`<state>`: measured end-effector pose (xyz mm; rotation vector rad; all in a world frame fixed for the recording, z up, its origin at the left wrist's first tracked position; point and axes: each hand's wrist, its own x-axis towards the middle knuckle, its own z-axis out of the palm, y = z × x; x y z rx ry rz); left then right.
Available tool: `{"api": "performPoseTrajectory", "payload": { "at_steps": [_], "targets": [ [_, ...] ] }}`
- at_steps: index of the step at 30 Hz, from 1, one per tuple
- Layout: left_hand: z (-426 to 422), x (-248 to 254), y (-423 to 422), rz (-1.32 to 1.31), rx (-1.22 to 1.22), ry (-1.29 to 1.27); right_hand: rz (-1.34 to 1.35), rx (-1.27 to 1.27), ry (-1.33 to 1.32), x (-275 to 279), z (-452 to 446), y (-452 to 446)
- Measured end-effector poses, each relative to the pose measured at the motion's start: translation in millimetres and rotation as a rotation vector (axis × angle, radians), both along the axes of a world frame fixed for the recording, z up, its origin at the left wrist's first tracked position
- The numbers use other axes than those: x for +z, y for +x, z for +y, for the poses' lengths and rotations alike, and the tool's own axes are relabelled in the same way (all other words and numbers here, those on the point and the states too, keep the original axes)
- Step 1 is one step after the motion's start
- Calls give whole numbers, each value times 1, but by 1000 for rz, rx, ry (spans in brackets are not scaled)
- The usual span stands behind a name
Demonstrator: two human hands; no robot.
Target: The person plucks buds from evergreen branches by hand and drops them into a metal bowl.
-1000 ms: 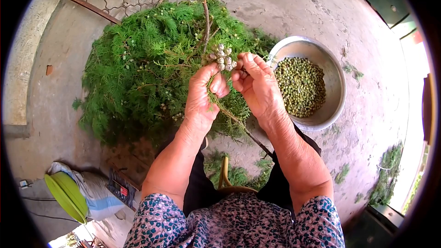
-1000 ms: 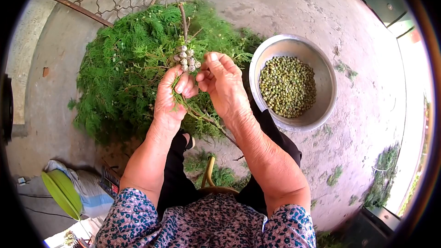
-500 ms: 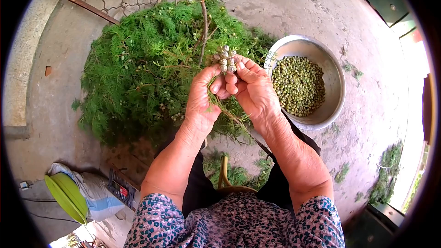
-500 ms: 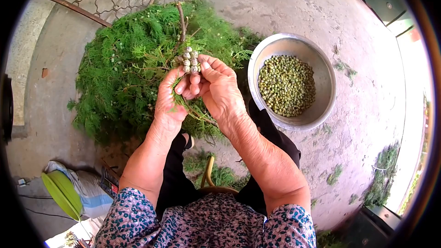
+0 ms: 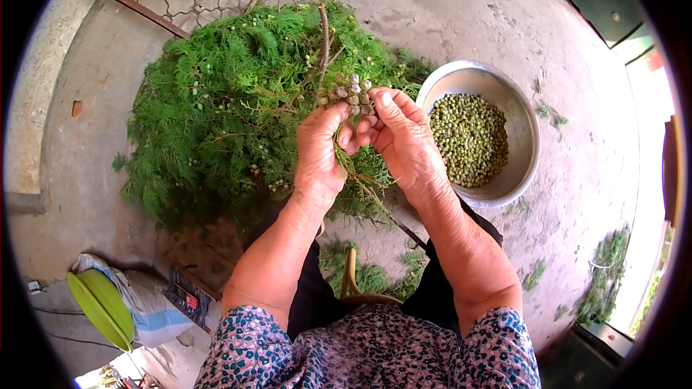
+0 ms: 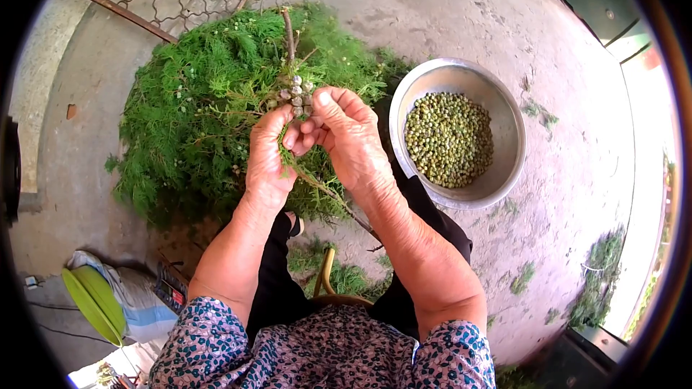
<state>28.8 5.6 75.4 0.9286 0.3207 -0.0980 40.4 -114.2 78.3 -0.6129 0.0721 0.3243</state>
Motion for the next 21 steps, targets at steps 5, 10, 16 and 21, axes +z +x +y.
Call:
{"api": "performPoseTrajectory", "payload": {
  "at_steps": [5,10,16,21],
  "targets": [
    [-2,7,-1,11,-21,12,-52,-3,-52,-6,6,0],
    [3,2,2,38,-87,-146,-27,10,80,-9,7,2],
    [1,6,-1,27,-1,66,11,14,-2,0,4,1],
    [-2,6,-1,21,-11,96,9,62,-47,-4,3,1]
  ]
}}
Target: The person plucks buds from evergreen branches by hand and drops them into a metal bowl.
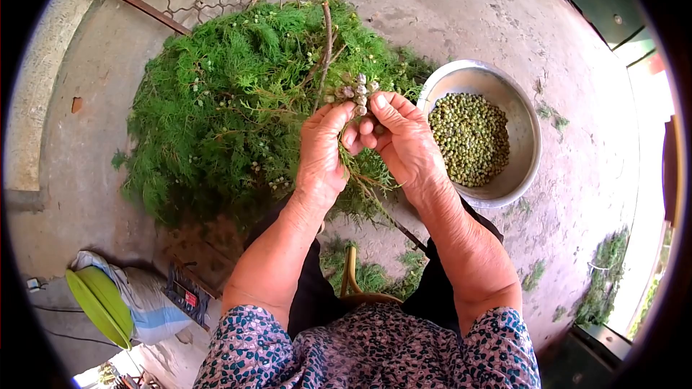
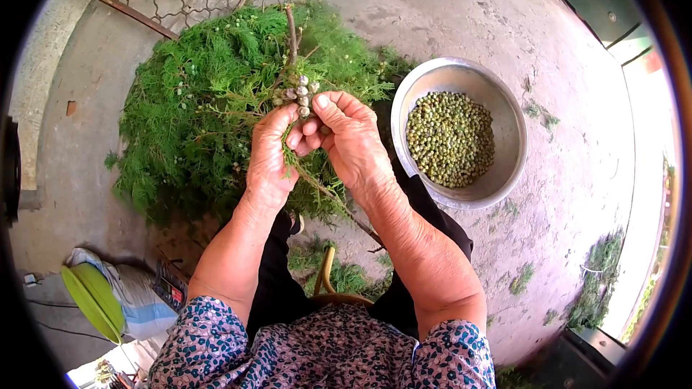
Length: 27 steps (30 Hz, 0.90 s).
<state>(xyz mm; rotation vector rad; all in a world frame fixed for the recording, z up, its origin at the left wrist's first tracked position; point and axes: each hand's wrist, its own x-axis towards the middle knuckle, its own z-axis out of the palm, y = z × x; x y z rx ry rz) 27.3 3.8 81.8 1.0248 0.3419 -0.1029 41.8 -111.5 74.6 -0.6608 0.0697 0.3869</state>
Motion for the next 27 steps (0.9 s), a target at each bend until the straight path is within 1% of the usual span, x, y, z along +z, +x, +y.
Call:
{"api": "performPoseTrajectory", "payload": {
  "at_steps": [2,4,5,7,8,9,12,15,16,17,19,21,22,23,24,25,26,27],
  "targets": [
    [0,0,0,29,-12,-30,24,16,27,-1,0,1],
    [3,-3,2,13,-81,-145,42,24,83,-1,-1,1],
    [4,-7,4,14,-83,-145,43,23,83,-3,-3,2],
    [6,-8,5,-7,-99,-326,109,-14,209,-11,-6,6],
    [4,-7,4,14,-96,-217,86,-36,205,-14,-6,7],
    [2,-4,3,14,-97,-218,86,-37,204,-11,-7,8],
    [0,-3,1,-18,-45,-93,169,-221,132,-5,-17,14],
    [4,-8,4,19,-13,-122,222,-424,81,-8,-44,23],
    [8,-13,7,-36,-26,-264,246,-493,69,-8,-55,26],
    [9,-16,6,-37,-31,-270,272,-568,79,-14,-68,31],
    [4,-7,4,-10,-30,-95,324,-781,6,-13,-86,38],
    [1,-4,4,-16,-28,-66,248,-743,-106,-3,-103,33],
    [0,-4,4,-20,-22,-31,320,-792,-223,1,-108,35],
    [1,-7,5,-18,-22,-32,294,-792,-247,2,-116,34],
    [2,-11,6,-42,-25,-66,162,-716,-419,1,-124,33],
    [3,-13,8,-67,-28,-99,214,-767,-363,-1,-129,34],
    [2,-14,8,-53,-14,-81,263,-820,-308,-2,-133,34],
    [1,-15,7,-51,-10,-76,266,-815,-304,3,-128,34]
  ]
}}
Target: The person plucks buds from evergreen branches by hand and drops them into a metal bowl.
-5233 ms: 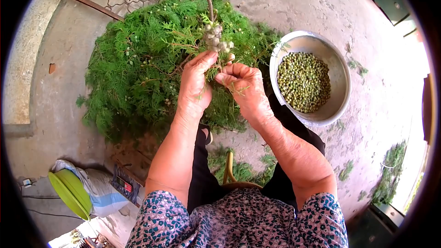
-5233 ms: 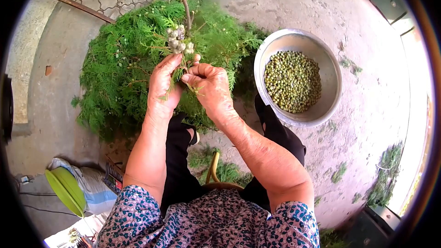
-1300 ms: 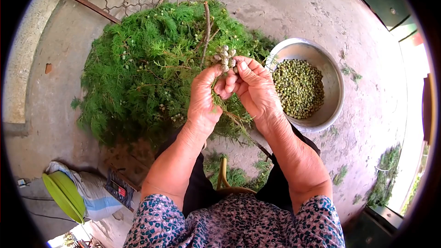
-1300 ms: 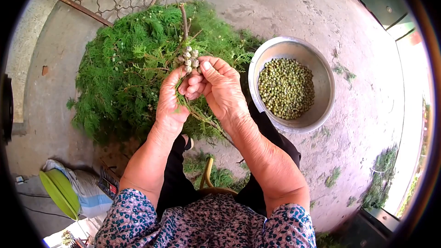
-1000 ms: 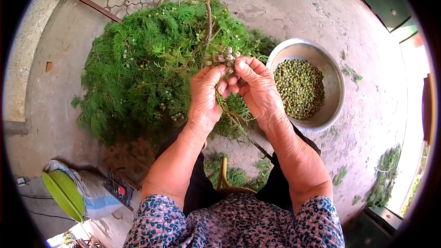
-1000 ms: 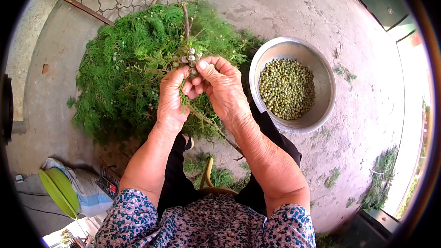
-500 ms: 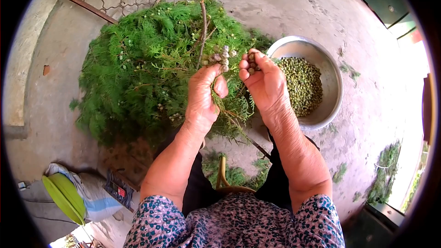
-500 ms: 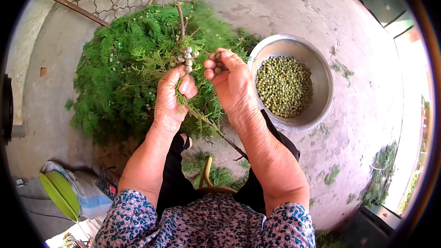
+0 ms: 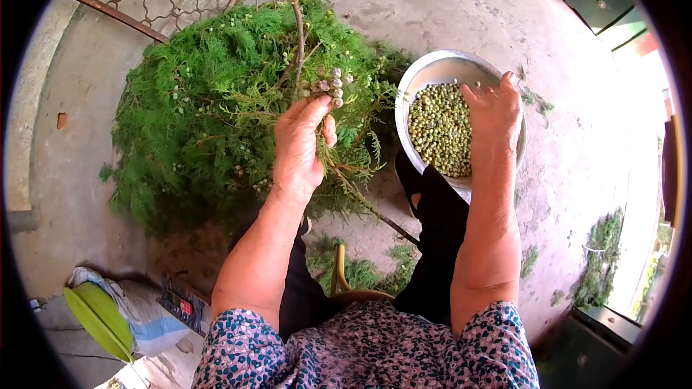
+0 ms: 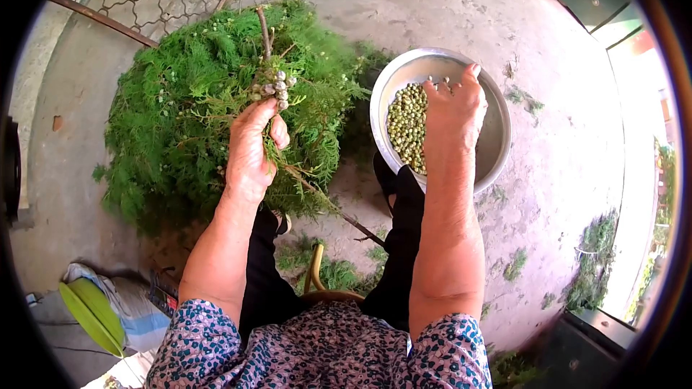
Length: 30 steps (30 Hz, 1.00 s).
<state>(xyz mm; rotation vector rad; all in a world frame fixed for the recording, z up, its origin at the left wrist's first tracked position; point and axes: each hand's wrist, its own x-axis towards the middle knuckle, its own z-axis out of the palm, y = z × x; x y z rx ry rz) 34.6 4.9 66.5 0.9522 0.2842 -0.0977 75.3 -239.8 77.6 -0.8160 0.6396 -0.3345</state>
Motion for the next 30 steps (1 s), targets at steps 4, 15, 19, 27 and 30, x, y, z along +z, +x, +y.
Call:
{"api": "performPoseTrajectory", "payload": {
  "at_steps": [4,15,19,27,30],
  "targets": [
    [-5,-1,-1,-62,-7,147,-76,8,-35,0,16,-2],
    [-10,2,-3,-99,29,265,-202,805,-410,3,108,-31],
    [-8,7,-4,-8,25,167,-132,844,-454,5,113,-32],
    [-4,8,-2,-5,28,213,-175,888,-59,-1,108,-30],
    [-1,12,-3,89,-31,164,-182,916,131,-3,102,-28]
  ]
}}
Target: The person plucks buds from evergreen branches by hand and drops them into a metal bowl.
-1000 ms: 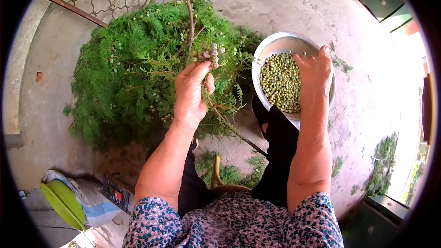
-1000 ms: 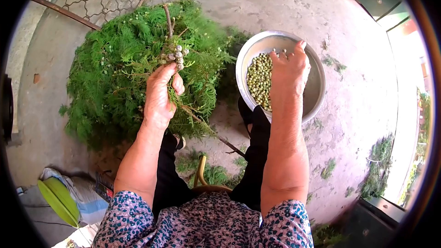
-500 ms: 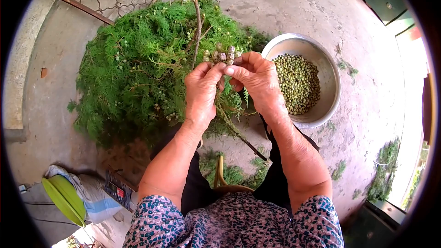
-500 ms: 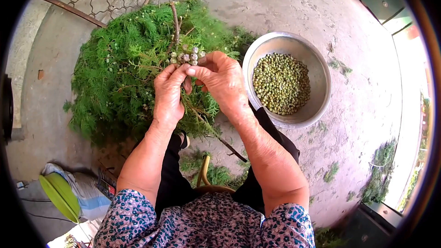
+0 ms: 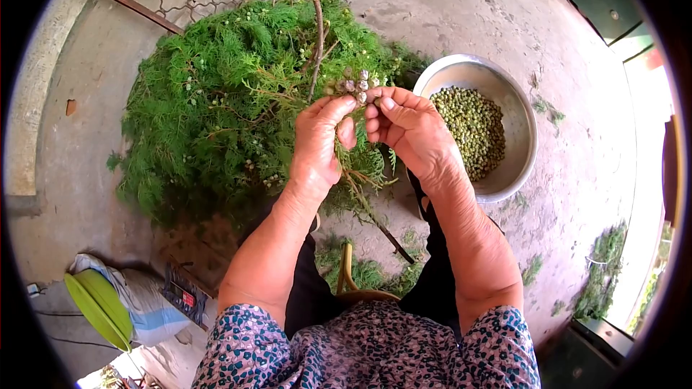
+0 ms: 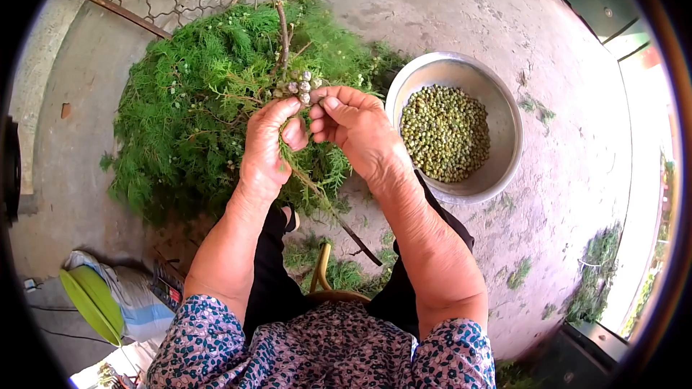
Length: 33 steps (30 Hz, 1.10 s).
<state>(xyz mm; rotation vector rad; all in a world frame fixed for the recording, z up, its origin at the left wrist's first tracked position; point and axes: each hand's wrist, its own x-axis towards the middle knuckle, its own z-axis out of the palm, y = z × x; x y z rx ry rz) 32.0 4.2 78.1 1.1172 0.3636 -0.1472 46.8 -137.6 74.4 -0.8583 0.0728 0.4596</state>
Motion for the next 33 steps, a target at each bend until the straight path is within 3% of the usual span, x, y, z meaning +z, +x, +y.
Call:
{"api": "performPoseTrajectory", "payload": {
  "at_steps": [4,6,12,14,16,18,20,25,28,31,33],
  "targets": [
    [-2,2,0,-29,-2,-46,10,-97,8,1,1,-1],
    [-4,0,0,-70,49,60,-134,-60,-262,7,2,-3],
    [-7,-4,-1,-98,8,109,-75,-130,-216,-1,6,-4],
    [-7,-1,-2,-55,-21,-15,-35,1,-232,-2,1,-1],
    [-3,0,-1,-56,-53,-36,2,37,-146,-2,-4,1],
    [2,-1,-1,-8,-156,-167,151,56,124,-4,-8,1],
    [5,-7,0,-15,-173,-260,96,81,140,-6,-18,3],
    [2,-7,-1,-151,-89,-9,-147,-375,-428,5,-55,13],
    [2,-9,-3,-192,-69,75,-456,-738,-1239,-12,-95,25],
    [-1,-8,-4,-255,-68,146,-523,-964,-1431,-12,-103,31],
    [-3,-5,-5,-267,-90,205,-508,-892,-1330,-2,-94,27]
  ]
}}
